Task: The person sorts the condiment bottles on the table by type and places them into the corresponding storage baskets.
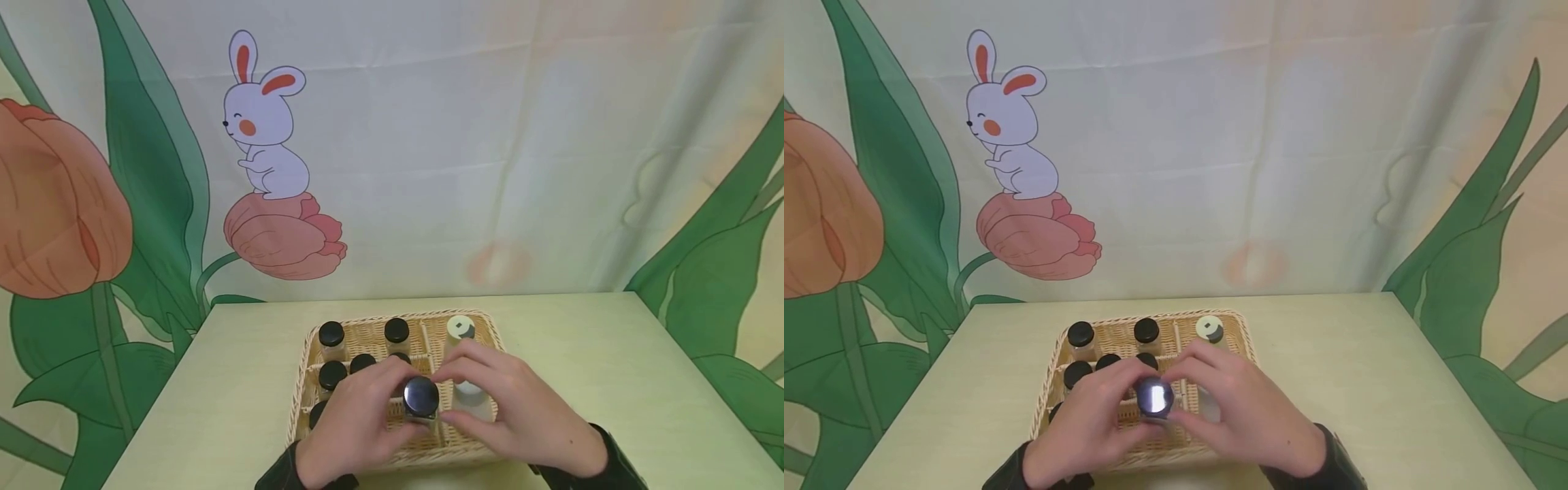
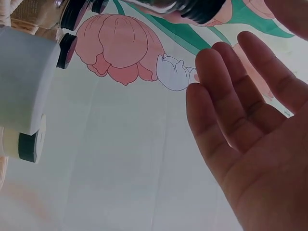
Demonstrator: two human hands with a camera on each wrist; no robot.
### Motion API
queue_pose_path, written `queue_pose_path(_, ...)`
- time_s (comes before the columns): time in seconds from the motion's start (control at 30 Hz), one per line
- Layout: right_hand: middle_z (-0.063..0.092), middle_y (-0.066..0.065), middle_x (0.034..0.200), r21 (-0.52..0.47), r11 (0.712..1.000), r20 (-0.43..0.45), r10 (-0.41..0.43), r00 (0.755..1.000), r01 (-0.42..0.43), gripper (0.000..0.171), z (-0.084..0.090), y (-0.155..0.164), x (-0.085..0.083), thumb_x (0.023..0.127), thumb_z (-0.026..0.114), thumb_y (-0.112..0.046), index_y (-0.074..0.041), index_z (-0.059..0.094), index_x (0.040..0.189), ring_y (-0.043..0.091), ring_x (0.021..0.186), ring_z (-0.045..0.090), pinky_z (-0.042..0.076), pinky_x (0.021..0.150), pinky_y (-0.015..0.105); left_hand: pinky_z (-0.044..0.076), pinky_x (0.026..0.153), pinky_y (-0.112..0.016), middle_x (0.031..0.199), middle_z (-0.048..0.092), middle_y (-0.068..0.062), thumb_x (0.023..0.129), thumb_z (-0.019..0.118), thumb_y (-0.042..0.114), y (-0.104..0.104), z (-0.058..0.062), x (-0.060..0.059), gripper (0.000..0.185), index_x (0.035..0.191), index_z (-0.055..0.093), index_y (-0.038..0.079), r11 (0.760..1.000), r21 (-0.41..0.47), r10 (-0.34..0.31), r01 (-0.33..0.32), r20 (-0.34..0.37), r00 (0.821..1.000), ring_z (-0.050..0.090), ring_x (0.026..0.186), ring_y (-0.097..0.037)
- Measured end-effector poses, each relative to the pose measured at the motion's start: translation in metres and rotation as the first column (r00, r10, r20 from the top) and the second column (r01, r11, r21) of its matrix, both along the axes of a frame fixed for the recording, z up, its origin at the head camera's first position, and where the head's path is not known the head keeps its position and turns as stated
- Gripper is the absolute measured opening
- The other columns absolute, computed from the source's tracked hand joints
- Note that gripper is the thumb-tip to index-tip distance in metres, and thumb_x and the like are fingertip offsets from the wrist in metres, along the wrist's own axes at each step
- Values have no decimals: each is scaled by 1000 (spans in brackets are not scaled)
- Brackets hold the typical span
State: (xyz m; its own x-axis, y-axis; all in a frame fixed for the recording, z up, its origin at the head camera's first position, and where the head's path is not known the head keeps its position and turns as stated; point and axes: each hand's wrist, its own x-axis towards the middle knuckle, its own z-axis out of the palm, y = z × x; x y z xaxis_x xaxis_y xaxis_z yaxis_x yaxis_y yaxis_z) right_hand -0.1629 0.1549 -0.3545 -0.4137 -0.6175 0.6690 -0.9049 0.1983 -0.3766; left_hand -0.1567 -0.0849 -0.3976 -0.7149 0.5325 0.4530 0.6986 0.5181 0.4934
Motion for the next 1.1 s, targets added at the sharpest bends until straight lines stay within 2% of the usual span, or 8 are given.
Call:
queue_pose_path(0.27,57,-7,113,6,1000,18,-24,1000,24,41,-2,3,-1,83,80,-16,-19,62,119,4,93,54,44,79,16,52,74,-24,101,56,18,74,86,36,-2,-1,-3,47,110,57,31,998,-25,63,-62,49,997,58,89,0)
queue_pose_path(0.57,58,-8,113,5,999,8,-46,999,46,45,-1,4,-2,79,81,-11,-23,61,118,5,96,56,45,82,16,48,67,-24,95,55,18,69,89,39,-5,-5,-7,47,104,58,31,987,-94,141,-133,80,987,57,80,-2)
queue_pose_path(0.8,58,-8,114,9,999,13,-49,999,49,44,0,6,-2,81,80,-12,-23,61,119,5,96,56,45,81,16,46,64,-24,91,55,18,66,90,40,-6,-5,-9,49,101,58,29,975,-173,159,-137,118,980,55,77,0)
queue_pose_path(1.1,58,-8,115,18,998,12,-58,998,58,44,-1,6,-2,81,80,-14,-24,61,119,5,98,56,45,82,16,44,59,-23,86,53,19,62,91,40,-7,-10,-9,48,96,58,30,966,-228,148,-124,92,985,52,73,0)
